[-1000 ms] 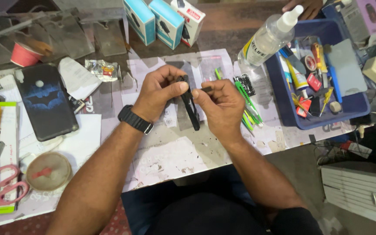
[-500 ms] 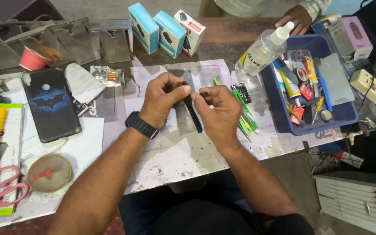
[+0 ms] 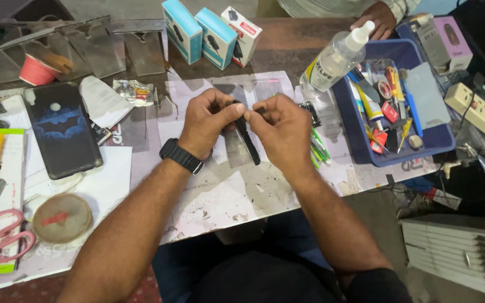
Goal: The person uses a green plastic pry tool to work on the back of a small black electronic device, likely a mobile phone. They repeatedly pry at the edges and seams, occasionally switching to a metal tool to lift components or remove parts. The device is handled and repositioned multiple times during the process.
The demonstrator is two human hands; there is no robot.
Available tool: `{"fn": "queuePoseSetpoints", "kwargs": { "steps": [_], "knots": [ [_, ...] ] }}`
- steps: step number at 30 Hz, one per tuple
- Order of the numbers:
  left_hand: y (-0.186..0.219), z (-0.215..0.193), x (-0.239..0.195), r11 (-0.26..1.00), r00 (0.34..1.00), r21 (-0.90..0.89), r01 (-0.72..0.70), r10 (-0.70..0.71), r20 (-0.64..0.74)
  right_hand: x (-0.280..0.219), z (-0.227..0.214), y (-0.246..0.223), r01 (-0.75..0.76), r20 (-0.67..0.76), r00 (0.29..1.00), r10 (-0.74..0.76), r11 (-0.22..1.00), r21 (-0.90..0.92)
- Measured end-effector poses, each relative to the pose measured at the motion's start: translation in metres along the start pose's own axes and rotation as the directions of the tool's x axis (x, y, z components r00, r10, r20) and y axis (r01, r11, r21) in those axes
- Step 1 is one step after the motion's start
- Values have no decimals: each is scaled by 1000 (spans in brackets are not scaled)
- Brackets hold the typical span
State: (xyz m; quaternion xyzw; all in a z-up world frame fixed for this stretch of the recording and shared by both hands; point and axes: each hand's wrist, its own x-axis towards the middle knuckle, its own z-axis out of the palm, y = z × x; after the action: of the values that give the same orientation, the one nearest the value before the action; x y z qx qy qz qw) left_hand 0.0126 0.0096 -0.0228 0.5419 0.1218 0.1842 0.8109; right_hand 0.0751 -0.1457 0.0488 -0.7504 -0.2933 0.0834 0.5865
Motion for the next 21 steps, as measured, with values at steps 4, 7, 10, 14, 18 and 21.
{"fn": "queuePoseSetpoints", "kwargs": {
  "steps": [4,7,10,14,18,21],
  "knots": [
    [-2,1,1,1000,1000,1,-17,17,21,8,-5,-2,-119,49,991,123,990,-73],
    [0,2,0,1000,1000,-16,-27,27,-11,9,-4,2,-146,60,988,139,980,133],
    [3,2,-1,999,1000,-35,-18,17,-16,8,-1,12,-170,130,984,125,884,436],
    [-3,2,-1,1000,1000,-23,-6,5,-20,4,-9,32,-171,171,979,110,900,402],
    [-6,0,-1,1000,1000,-27,-6,5,-25,8,-17,41,-156,213,970,115,970,188],
    [-3,3,0,1000,999,-12,-24,23,-48,10,-12,32,-123,196,976,100,987,107]
  ]
}}
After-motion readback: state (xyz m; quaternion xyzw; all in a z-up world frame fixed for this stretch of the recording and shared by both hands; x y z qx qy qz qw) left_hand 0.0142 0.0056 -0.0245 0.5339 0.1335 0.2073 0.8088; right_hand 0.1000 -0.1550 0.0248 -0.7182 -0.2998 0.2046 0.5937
